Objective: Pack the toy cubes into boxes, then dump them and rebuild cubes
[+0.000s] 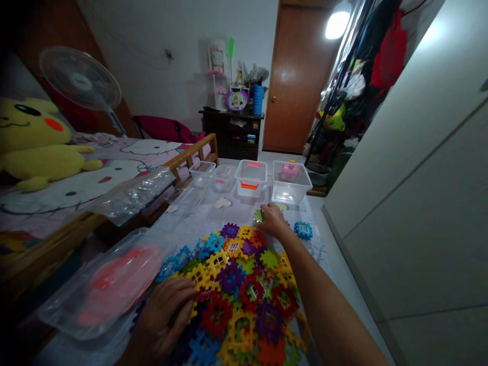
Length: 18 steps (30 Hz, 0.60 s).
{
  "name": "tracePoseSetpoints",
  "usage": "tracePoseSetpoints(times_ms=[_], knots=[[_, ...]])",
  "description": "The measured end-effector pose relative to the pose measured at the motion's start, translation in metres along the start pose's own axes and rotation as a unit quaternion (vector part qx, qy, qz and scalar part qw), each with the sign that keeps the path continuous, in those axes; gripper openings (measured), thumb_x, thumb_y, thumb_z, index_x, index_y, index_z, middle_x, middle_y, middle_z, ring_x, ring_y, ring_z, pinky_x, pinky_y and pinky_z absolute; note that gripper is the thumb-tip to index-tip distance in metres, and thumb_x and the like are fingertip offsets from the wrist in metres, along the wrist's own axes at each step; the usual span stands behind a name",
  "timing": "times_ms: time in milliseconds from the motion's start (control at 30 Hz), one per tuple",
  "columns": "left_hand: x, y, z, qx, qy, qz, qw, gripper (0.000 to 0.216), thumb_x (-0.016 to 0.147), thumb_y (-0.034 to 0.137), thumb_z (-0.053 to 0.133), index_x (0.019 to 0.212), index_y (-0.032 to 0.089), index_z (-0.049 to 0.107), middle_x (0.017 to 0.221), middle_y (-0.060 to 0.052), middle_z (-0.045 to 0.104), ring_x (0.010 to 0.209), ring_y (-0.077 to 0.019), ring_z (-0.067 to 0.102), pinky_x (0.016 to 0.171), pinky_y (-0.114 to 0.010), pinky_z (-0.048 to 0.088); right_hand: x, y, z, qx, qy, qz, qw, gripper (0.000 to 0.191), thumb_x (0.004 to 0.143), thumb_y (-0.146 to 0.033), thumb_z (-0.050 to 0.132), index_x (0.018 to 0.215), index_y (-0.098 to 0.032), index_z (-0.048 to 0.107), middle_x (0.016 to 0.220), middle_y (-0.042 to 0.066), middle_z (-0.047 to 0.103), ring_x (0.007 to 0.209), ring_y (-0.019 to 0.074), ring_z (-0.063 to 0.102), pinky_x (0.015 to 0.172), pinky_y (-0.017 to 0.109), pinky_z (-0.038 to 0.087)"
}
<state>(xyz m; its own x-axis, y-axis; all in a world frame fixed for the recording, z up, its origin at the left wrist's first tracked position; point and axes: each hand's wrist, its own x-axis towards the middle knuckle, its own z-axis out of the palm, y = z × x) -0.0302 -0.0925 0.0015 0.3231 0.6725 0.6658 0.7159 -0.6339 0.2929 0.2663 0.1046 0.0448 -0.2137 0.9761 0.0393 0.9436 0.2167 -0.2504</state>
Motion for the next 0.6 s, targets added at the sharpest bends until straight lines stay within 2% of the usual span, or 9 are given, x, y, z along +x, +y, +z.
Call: tracePoseSetpoints(times_ms=[167, 300, 433, 600], knots=[[0.001, 0.000, -0.001, 0.002, 0.006, 0.006, 1.000, 0.021, 0.089, 0.018, 0.055, 0.107, 0.023, 0.064, 0.104, -0.005, 0.071, 0.099, -0.0197, 0.065, 0.091, -0.035, 0.052, -0.048, 0.017, -0.029, 0.063, -0.004, -0.025, 0.998, 0.045, 0.074, -0.028, 0.067, 0.118, -0.016, 0.065, 0.107, 0.009, 0.062, 0.094, 0.0220, 0.061, 0.087, 0.032, 0.048], [0.003, 0.000, -0.002, -0.001, 0.011, 0.008, 1.000, 0.019, 0.089, 0.019, 0.055, 0.104, 0.023, 0.065, 0.101, -0.004, 0.071, 0.096, -0.0191, 0.066, 0.090, -0.034, 0.052, -0.098, 0.027, -0.040, 0.139, -0.039, -0.032, 0.989, 0.046, 0.072, -0.030, 0.066, 0.116, -0.020, 0.064, 0.104, 0.008, 0.061, 0.091, 0.0226, 0.060, 0.081, 0.034, 0.050], [0.004, 0.001, -0.002, -0.004, 0.006, 0.008, 1.000, 0.018, 0.090, 0.019, 0.055, 0.105, 0.023, 0.065, 0.101, -0.004, 0.071, 0.097, -0.0188, 0.065, 0.090, -0.033, 0.051, -0.130, 0.024, -0.037, 0.132, -0.056, -0.013, 0.990, 0.039, 0.073, -0.029, 0.063, 0.111, -0.022, 0.064, 0.104, 0.008, 0.063, 0.091, 0.0234, 0.060, 0.083, 0.035, 0.050], [0.004, 0.002, -0.003, -0.004, 0.003, 0.010, 1.000, 0.018, 0.090, 0.019, 0.055, 0.106, 0.023, 0.064, 0.102, -0.004, 0.070, 0.098, -0.0188, 0.064, 0.091, -0.033, 0.050, -0.137, 0.017, -0.018, 0.095, -0.052, 0.018, 0.994, 0.048, 0.072, -0.030, 0.062, 0.119, -0.016, 0.062, 0.114, 0.014, 0.065, 0.106, 0.0294, 0.061, 0.095, 0.041, 0.048]])
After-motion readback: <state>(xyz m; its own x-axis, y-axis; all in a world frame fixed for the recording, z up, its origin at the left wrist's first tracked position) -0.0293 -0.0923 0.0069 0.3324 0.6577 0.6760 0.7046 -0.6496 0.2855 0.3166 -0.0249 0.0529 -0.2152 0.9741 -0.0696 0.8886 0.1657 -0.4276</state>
